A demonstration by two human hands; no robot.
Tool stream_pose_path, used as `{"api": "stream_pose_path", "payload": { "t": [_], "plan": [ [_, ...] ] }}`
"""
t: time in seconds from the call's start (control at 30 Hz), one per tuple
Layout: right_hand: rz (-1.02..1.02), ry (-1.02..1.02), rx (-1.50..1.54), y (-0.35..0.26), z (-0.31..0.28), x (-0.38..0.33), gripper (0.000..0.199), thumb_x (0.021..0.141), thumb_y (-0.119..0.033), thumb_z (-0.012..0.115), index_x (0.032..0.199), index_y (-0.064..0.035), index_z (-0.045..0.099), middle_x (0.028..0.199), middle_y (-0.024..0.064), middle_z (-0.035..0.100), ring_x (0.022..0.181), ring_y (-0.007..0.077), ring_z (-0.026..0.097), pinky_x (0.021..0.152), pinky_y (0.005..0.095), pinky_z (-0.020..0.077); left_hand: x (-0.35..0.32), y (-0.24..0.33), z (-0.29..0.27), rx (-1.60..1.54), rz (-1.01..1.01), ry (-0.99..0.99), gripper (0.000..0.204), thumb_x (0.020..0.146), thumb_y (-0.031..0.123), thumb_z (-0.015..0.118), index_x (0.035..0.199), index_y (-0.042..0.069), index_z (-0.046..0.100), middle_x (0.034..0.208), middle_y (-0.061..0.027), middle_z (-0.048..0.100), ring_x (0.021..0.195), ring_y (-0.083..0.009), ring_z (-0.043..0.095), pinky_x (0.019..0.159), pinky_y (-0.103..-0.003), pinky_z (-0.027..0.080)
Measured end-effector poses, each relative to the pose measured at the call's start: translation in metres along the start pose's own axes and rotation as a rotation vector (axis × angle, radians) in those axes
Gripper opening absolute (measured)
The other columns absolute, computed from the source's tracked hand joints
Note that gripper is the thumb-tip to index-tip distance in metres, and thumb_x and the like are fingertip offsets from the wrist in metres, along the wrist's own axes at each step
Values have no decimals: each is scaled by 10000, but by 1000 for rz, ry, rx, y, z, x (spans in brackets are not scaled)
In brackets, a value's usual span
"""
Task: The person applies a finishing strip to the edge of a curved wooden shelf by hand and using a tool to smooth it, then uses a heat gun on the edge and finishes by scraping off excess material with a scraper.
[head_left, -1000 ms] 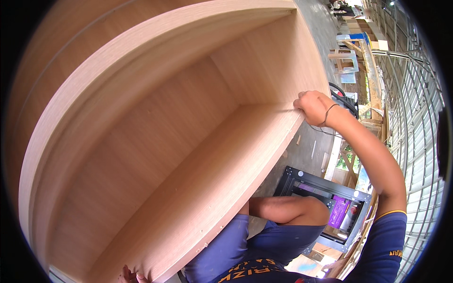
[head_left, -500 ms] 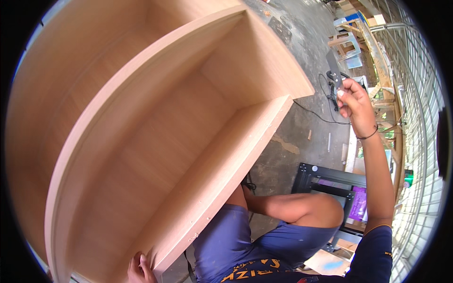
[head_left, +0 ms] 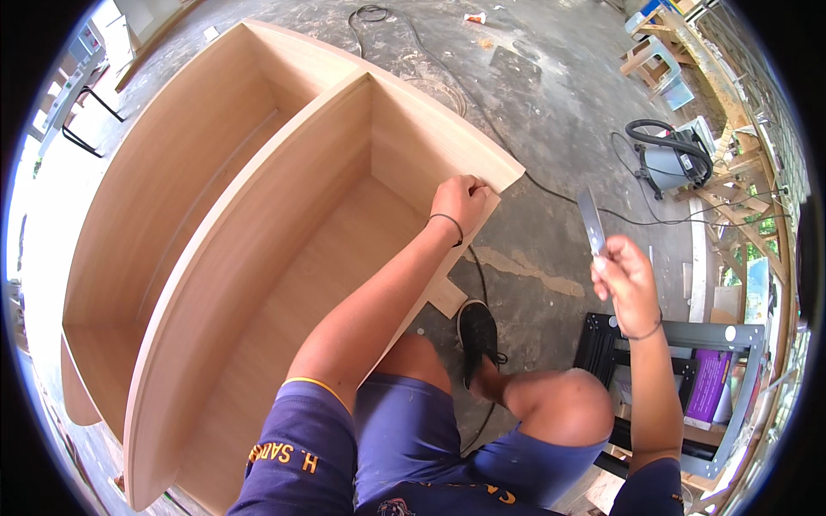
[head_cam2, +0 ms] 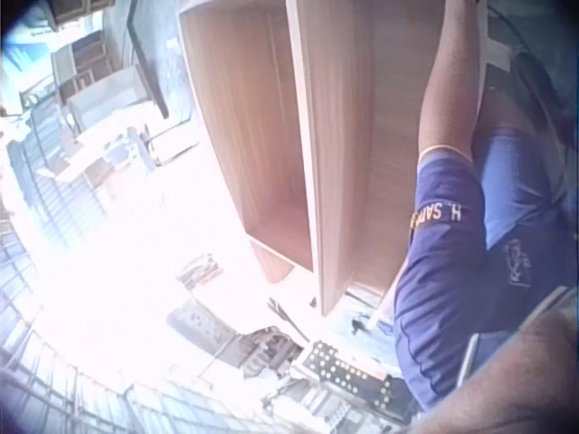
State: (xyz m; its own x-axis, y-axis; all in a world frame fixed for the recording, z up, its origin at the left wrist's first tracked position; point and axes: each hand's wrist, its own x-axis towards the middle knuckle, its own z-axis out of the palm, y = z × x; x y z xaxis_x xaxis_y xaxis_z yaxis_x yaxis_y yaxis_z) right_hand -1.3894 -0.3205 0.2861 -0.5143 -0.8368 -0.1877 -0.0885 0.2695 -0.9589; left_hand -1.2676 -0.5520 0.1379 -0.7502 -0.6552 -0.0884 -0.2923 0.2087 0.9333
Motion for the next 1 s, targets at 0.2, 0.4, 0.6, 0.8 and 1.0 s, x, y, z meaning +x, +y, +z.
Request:
{"api": "stream_pose_path", "payload": {
  "t": [0.2,0.4,0.6,0.8,1.0],
  "plan": [
    [35,142,-104,44,-32,-10,86,887,-42,621,962,-23,583,798,-13,536,645,49,479,549,194,402,9,-12,23,-350,12,44,225,893,175,634,997,-22,669,919,-58,688,824,-128,603,780,-281,480],
    [-306,142,-447,42,-3,25,56,866,12,631,920,24,628,823,18,567,668,83,531,600,214,431,9,-30,23,-605,-1,-25,202,897,130,636,1047,-3,646,984,-34,659,899,-84,576,811,-259,468],
    [-734,76,-889,28,26,80,117,774,5,682,888,-5,657,794,116,579,698,258,593,601,326,473,-4,-26,7,-359,210,160,242,869,78,626,1106,27,617,998,-48,630,907,-147,593,819,-296,481],
    [-922,17,-1342,18,61,110,114,727,-30,670,831,-61,634,756,60,526,716,240,577,579,355,495,6,-27,-11,45,618,291,243,812,78,665,1053,45,655,998,-110,653,930,-277,607,810,-373,496],
    [-904,-49,-1611,8,79,123,103,721,-56,658,755,-81,564,769,53,518,722,230,587,569,356,514,28,-61,0,-21,602,279,84,816,153,688,846,79,716,854,-69,681,864,-276,621,780,-390,499]
  ]
}}
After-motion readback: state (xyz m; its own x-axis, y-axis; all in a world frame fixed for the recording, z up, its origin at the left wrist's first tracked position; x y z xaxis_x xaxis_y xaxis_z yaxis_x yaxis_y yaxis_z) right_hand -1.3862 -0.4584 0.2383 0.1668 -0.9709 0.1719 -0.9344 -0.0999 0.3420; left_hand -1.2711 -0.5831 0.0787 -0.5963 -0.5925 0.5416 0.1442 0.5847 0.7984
